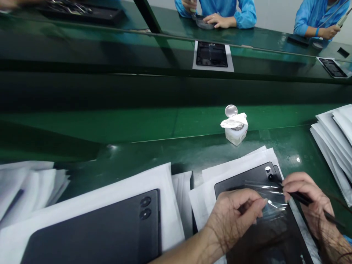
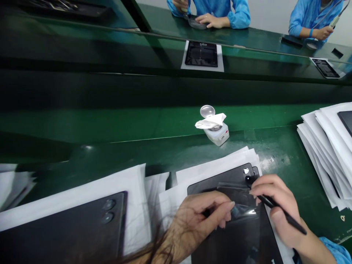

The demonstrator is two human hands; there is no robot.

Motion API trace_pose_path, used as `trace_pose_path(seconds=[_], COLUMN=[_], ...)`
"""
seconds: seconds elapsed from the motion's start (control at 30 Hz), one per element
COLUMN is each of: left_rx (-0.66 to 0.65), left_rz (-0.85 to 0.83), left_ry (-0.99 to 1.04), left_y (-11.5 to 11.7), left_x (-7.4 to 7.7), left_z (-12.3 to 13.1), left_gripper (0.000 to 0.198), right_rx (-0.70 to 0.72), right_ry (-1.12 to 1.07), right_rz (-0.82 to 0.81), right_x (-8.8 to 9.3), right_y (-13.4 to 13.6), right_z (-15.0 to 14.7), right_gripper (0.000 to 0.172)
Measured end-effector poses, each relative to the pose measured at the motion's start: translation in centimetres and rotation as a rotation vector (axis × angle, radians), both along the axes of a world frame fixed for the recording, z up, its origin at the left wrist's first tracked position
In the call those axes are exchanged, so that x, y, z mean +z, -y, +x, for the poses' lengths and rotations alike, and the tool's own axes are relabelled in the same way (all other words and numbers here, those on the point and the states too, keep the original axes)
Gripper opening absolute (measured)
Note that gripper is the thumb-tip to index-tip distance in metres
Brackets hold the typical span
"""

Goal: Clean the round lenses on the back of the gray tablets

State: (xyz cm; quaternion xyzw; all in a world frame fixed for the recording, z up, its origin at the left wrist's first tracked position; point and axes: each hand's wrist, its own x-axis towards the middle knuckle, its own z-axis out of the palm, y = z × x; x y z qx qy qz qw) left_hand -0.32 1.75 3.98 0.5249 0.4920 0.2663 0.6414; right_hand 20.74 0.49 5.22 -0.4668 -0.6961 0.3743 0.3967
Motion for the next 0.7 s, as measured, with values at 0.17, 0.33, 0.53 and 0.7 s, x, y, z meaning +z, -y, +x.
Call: trace_pose_path(seconds=[0.17,0.33,0.53,0.7], left_rx=[-0.045,-0.074,-0.108,-0.114], left_rz=[0.152,0.24,0.254,0.266], left_ry=[-0.076,-0.109,-0.126,-0.134], left_y=[0.23,0.08,0.21,0.17], left_x=[-0.29,-0.43,-0.23,-0.06], left_z=[0.12,-0.1,-0.25,-0.15], left_gripper=[0.034,0.034,0.034,0.033], right_rx=[-0.022,-0.069,-0.058,-0.07], right_ry=[-0.287,-0.346,-0.392,-0.366], right_rz=[-0.342,-0.347,-0.405,-0.371], right_x=[0.13,-0.5,-0.67,-0.62], right_y=[-0.12,-0.27,0.04,0.04], right_z=[0.04,-0.16,-0.09,-0.37], right_gripper=[0.009,0.016,0.016,0.017])
